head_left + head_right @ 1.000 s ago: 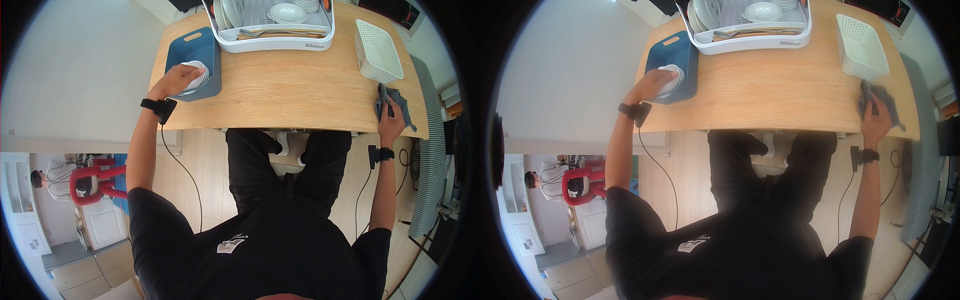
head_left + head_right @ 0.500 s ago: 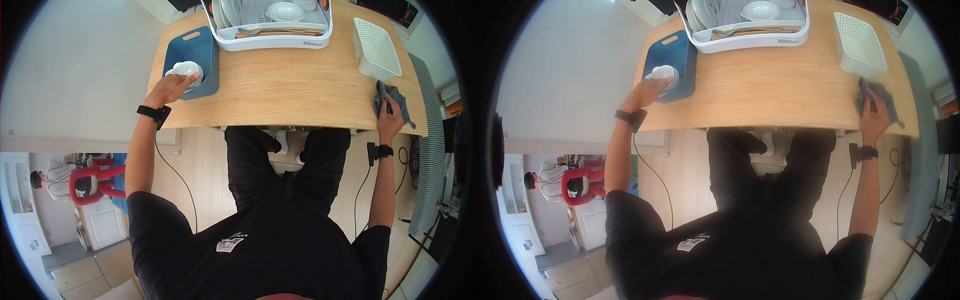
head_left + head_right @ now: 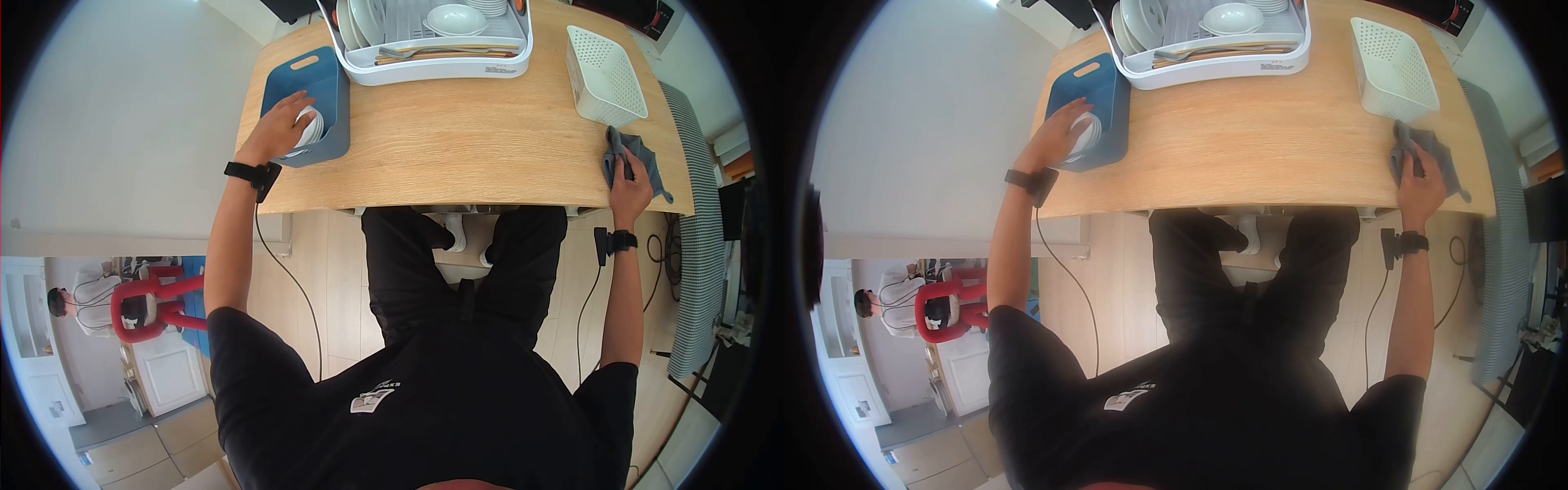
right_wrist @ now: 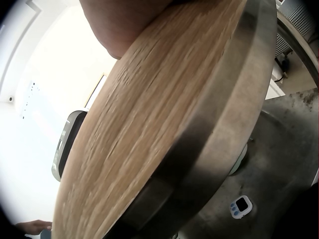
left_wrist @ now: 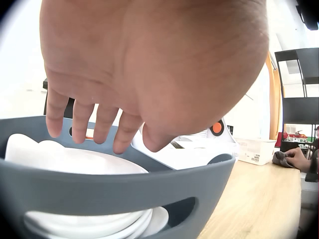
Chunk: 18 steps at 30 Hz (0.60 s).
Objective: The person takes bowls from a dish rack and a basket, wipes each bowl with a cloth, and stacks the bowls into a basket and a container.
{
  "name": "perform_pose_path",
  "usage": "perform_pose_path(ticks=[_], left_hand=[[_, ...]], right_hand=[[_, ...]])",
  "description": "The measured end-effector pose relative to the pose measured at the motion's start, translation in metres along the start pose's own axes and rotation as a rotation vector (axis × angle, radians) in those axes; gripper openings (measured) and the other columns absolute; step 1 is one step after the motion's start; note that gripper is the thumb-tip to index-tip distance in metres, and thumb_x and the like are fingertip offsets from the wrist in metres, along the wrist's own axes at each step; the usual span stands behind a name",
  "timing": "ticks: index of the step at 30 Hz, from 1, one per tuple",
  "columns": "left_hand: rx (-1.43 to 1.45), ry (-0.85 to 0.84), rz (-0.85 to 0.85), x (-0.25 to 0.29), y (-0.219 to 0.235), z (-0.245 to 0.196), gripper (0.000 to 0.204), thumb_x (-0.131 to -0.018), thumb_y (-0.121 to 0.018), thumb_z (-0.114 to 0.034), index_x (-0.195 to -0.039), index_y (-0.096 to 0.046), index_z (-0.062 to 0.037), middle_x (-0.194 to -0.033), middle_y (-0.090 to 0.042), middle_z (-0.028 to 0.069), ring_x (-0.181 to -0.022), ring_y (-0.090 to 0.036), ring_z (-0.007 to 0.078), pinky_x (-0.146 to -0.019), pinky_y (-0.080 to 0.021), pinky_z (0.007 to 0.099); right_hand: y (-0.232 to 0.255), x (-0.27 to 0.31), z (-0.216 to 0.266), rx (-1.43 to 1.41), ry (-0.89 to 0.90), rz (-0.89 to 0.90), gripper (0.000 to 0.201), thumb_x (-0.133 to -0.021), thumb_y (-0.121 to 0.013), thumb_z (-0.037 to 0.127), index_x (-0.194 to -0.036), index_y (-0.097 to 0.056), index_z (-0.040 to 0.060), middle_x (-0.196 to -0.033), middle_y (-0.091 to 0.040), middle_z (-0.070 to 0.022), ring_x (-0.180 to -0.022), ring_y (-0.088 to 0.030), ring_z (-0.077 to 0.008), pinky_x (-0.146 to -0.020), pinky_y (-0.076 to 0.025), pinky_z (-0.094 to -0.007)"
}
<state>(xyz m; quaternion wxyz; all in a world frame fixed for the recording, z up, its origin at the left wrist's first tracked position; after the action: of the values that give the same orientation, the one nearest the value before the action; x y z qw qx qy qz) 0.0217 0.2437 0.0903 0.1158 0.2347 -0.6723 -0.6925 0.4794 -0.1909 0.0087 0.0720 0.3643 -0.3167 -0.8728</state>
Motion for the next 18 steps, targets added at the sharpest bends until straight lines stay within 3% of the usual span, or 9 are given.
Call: perform_pose_path(ticks=[4,6,10,14,18], left_hand=[[-0.049,-0.072,-0.038,-0.012,-0.008,-0.013,0.043,-0.104,-0.052,-0.039,-0.122,-0.068,-0.0025,-0.129,-0.065,0.0167,-0.120,-0.060,0.0350,-0.103,-0.046,0.0426],[0.091,0.111,0.209,-0.012,-0.010,-0.020,0.042,-0.103,-0.054,-0.039,-0.113,-0.071,-0.0022,-0.124,-0.068,0.0157,-0.118,-0.060,0.0347,-0.102,-0.047,0.0428],[0.095,0.171,0.179,-0.010,-0.002,-0.022,0.041,-0.100,-0.058,-0.041,-0.105,-0.073,-0.0031,-0.116,-0.071,0.0145,-0.116,-0.061,0.0341,-0.098,-0.049,0.0427],[0.075,0.183,0.245,-0.015,-0.005,-0.020,0.041,-0.100,-0.058,-0.040,-0.110,-0.073,-0.0038,-0.118,-0.071,0.0152,-0.113,-0.063,0.0347,-0.097,-0.049,0.0425],[0.045,0.086,0.106,-0.028,0.005,-0.024,0.040,-0.097,-0.063,-0.036,-0.120,-0.069,-0.0047,-0.121,-0.070,0.0163,-0.106,-0.066,0.0352,-0.092,-0.052,0.0429]], right_hand=[[0.001,0.001,-0.002,-0.034,0.036,-0.045,0.023,-0.089,-0.073,0.016,-0.111,-0.076,0.0106,-0.106,-0.075,-0.0088,-0.096,-0.071,-0.0253,-0.085,-0.054,-0.0338],[0.002,0.000,-0.001,-0.031,0.035,-0.049,0.023,-0.089,-0.074,0.016,-0.111,-0.076,0.0106,-0.106,-0.075,-0.0093,-0.096,-0.071,-0.0257,-0.085,-0.054,-0.0340],[0.006,0.002,0.005,-0.043,0.044,-0.061,0.023,-0.087,-0.074,0.015,-0.110,-0.076,0.0110,-0.105,-0.075,-0.0099,-0.096,-0.071,-0.0270,-0.085,-0.054,-0.0345],[0.005,0.000,0.006,-0.064,0.021,-0.054,0.023,-0.087,-0.074,0.015,-0.109,-0.077,0.0118,-0.105,-0.075,-0.0085,-0.095,-0.071,-0.0266,-0.084,-0.055,-0.0344],[0.007,0.000,0.011,-0.036,0.028,-0.030,0.022,-0.089,-0.075,0.013,-0.111,-0.077,0.0098,-0.108,-0.076,-0.0099,-0.096,-0.073,-0.0243,-0.084,-0.055,-0.0327]])
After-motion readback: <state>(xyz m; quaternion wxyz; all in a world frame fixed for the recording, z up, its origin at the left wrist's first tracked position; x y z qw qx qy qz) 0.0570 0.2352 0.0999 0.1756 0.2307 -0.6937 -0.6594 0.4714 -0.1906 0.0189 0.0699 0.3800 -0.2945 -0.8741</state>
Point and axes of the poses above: each hand's wrist, its own x-axis away from the middle knuckle, its own y-axis out of the back of the hand, z = x × y, the point moved 10 cm from there along -x, towards the middle knuckle
